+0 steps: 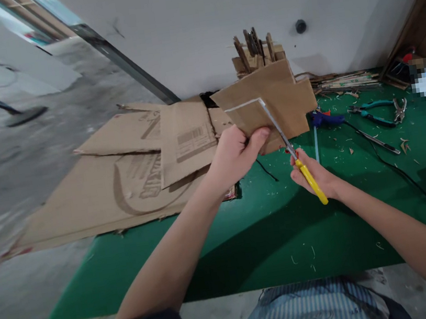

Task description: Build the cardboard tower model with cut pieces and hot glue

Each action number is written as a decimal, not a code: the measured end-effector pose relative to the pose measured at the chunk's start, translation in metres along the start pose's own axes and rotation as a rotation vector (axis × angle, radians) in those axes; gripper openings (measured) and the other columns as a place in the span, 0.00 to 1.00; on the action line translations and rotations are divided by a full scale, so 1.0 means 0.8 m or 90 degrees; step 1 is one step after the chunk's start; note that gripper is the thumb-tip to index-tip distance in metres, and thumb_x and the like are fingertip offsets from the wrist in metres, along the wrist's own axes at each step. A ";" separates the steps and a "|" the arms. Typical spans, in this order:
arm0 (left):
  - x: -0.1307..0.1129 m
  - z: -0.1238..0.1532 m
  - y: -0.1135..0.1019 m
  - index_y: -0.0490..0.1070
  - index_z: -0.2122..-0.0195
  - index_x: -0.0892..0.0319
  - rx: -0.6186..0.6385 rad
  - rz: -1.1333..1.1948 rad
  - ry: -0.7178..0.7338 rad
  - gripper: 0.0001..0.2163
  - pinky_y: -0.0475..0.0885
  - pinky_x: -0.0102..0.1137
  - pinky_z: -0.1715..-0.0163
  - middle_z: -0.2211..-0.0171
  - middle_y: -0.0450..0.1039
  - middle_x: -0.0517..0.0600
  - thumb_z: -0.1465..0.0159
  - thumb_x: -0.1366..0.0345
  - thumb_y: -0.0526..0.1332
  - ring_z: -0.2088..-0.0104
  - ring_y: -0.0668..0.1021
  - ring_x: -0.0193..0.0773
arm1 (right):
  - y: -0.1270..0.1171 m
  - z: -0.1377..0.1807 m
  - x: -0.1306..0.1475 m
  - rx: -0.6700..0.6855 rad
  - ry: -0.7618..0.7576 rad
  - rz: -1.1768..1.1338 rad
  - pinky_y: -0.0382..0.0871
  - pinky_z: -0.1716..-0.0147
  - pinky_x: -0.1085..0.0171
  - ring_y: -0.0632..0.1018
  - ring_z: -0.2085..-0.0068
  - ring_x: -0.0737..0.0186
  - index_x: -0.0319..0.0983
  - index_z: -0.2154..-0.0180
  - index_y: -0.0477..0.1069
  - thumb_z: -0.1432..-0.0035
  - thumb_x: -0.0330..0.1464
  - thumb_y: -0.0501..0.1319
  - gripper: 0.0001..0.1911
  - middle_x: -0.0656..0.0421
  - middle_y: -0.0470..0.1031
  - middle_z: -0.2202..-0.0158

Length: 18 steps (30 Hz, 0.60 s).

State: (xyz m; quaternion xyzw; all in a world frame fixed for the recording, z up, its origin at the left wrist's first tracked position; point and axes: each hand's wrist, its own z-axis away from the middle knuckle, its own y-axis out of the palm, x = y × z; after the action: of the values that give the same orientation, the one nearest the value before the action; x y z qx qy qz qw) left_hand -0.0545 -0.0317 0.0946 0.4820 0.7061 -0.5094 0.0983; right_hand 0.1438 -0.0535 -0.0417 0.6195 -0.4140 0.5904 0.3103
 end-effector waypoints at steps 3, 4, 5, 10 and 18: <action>0.001 0.001 0.001 0.58 0.77 0.56 0.002 0.001 -0.003 0.17 0.60 0.30 0.78 0.80 0.62 0.44 0.30 0.62 0.56 0.78 0.65 0.30 | -0.004 0.000 -0.006 0.022 -0.015 0.007 0.64 0.72 0.63 0.64 0.72 0.66 0.46 0.55 0.61 0.40 0.60 0.61 0.27 0.64 0.63 0.69; 0.001 0.001 0.001 0.58 0.77 0.56 0.002 0.002 -0.006 0.17 0.60 0.30 0.78 0.80 0.62 0.44 0.30 0.62 0.56 0.79 0.65 0.30 | -0.005 0.000 -0.008 0.026 -0.015 0.011 0.63 0.72 0.63 0.64 0.72 0.66 0.46 0.55 0.60 0.40 0.60 0.61 0.28 0.64 0.63 0.69; 0.001 0.001 0.001 0.58 0.77 0.56 0.002 0.000 -0.008 0.17 0.59 0.31 0.78 0.80 0.61 0.44 0.30 0.61 0.57 0.79 0.65 0.30 | -0.006 -0.001 -0.008 0.029 -0.015 0.016 0.62 0.72 0.63 0.63 0.73 0.67 0.46 0.55 0.60 0.40 0.61 0.61 0.28 0.65 0.62 0.69; 0.000 0.001 0.001 0.58 0.76 0.56 -0.006 0.005 -0.008 0.16 0.60 0.30 0.78 0.79 0.62 0.44 0.30 0.61 0.57 0.78 0.65 0.30 | -0.007 -0.005 -0.004 0.027 -0.016 0.055 0.59 0.72 0.62 0.62 0.73 0.67 0.45 0.58 0.57 0.40 0.63 0.57 0.30 0.66 0.61 0.71; 0.002 0.001 -0.004 0.55 0.78 0.55 -0.003 -0.023 -0.025 0.19 0.55 0.31 0.81 0.82 0.57 0.44 0.30 0.58 0.57 0.81 0.61 0.31 | -0.009 -0.009 -0.004 0.026 -0.041 0.098 0.57 0.72 0.63 0.61 0.74 0.68 0.44 0.58 0.58 0.38 0.63 0.55 0.30 0.66 0.60 0.71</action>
State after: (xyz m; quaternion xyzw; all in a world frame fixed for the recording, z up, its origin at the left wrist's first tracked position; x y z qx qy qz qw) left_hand -0.0582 -0.0310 0.0951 0.4587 0.7139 -0.5188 0.1035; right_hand 0.1472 -0.0436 -0.0434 0.6108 -0.4581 0.6004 0.2378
